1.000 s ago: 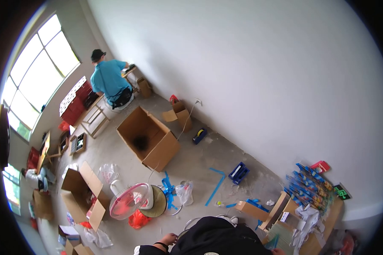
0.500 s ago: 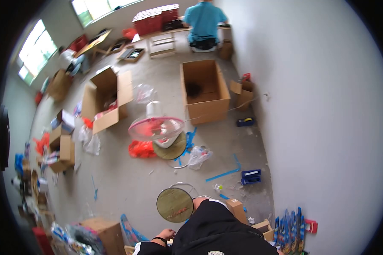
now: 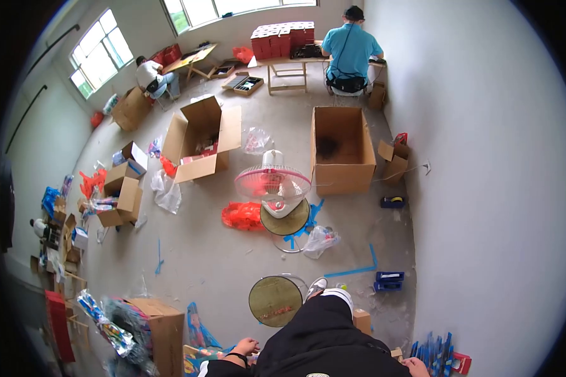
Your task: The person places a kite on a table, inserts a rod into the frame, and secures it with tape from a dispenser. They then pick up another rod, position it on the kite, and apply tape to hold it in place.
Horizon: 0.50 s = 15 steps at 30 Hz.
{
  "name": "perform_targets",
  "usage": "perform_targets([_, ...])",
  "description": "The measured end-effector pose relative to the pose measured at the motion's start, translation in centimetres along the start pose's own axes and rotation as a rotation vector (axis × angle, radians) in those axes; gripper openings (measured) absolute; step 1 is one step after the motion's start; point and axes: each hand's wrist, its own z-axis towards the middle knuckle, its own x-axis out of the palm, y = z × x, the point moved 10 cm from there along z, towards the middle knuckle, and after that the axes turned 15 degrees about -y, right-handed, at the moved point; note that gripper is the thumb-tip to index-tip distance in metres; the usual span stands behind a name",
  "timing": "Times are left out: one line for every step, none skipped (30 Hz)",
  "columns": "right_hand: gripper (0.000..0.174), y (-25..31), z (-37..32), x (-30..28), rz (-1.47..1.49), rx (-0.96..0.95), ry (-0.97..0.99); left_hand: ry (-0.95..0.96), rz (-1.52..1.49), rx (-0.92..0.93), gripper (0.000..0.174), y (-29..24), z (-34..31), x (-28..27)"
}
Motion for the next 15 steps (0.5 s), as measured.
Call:
perform_targets([0.028, 0.0, -0.1, 0.5, 0.013, 0.004, -0.001, 0.023, 0.055, 0.013, 0.031, -0.9, -0.2, -0.1])
perform_targets([0.028, -0.1, -0.2, 1.0, 0.028, 0.011, -0.003, 0.046, 0.112, 0.025, 0.032, -1.5, -0.1, 0.0])
perform_targets([0.028, -0.3, -0.5, 1.5, 0.045, 0.021, -0.007, 0.055, 0.156, 0.08, 0.032, -2.8, 0.3, -0.2])
perform_targets([0.028, -0.7, -1.0, 1.9, 0.063, 0.034, -0.012, 0.055, 0.175, 0.092, 0.032, -3.7, 0.6, -0.4])
perform_targets([0.028, -1.0, -1.4, 2.3, 0.085, 0.048, -0.022, 0.026, 0.145, 0.11, 0.032, -5.2, 1.0, -0.9])
perform_targets([0.028, -1.2, -1.7, 2.7, 0.112, 0.062, -0.037, -0.001, 0.118, 0.134, 0.032, -7.3, 1.3, -1.3])
perform_targets([0.028, -1.4, -2.2, 2.9, 0.141, 0.08, -0.057, -0.005, 0.131, 0.148, 0.033, -9.3, 1.5, -1.6])
perform_targets([0.028, -1.7, -2.7, 3.1, 0.172, 0.099, -0.079, 0.003, 0.16, 0.179, 0.033, -11.7, 1.2, -1.6])
perform_targets([0.028, -2.0, -2.9, 3.4, 0.205, 0.118, -0.1, 0.014, 0.194, 0.243, 0.033, -14.5, 0.9, -1.5])
perform_targets([0.028, -2.2, -3.1, 3.8, 0.238, 0.137, -0.121, 0.025, 0.228, 0.308, 0.034, -17.5, 0.6, -1.3])
perform_targets([0.028, -2.3, -3.5, 4.1, 0.271, 0.159, -0.141, 0.052, 0.232, 0.353, 0.035, -20.5, 0.4, -0.8])
perform_targets([0.028, -2.3, -3.8, 4.4, 0.303, 0.182, -0.157, 0.062, 0.265, 0.378, 0.035, -23.4, 0.6, -0.3])
perform_targets([0.028, -2.4, -4.1, 4.8, 0.333, 0.206, -0.169, 0.082, 0.247, 0.41, 0.034, -26.6, 0.8, 0.5])
perform_targets([0.028, -2.3, -4.3, 5.0, 0.361, 0.228, -0.181, 0.103, 0.228, 0.439, 0.033, -29.7, 0.7, 1.4])
perform_targets([0.028, -2.1, -4.2, 5.1, 0.387, 0.249, -0.192, 0.153, 0.229, 0.446, 0.035, -33.0, 0.7, 2.8])
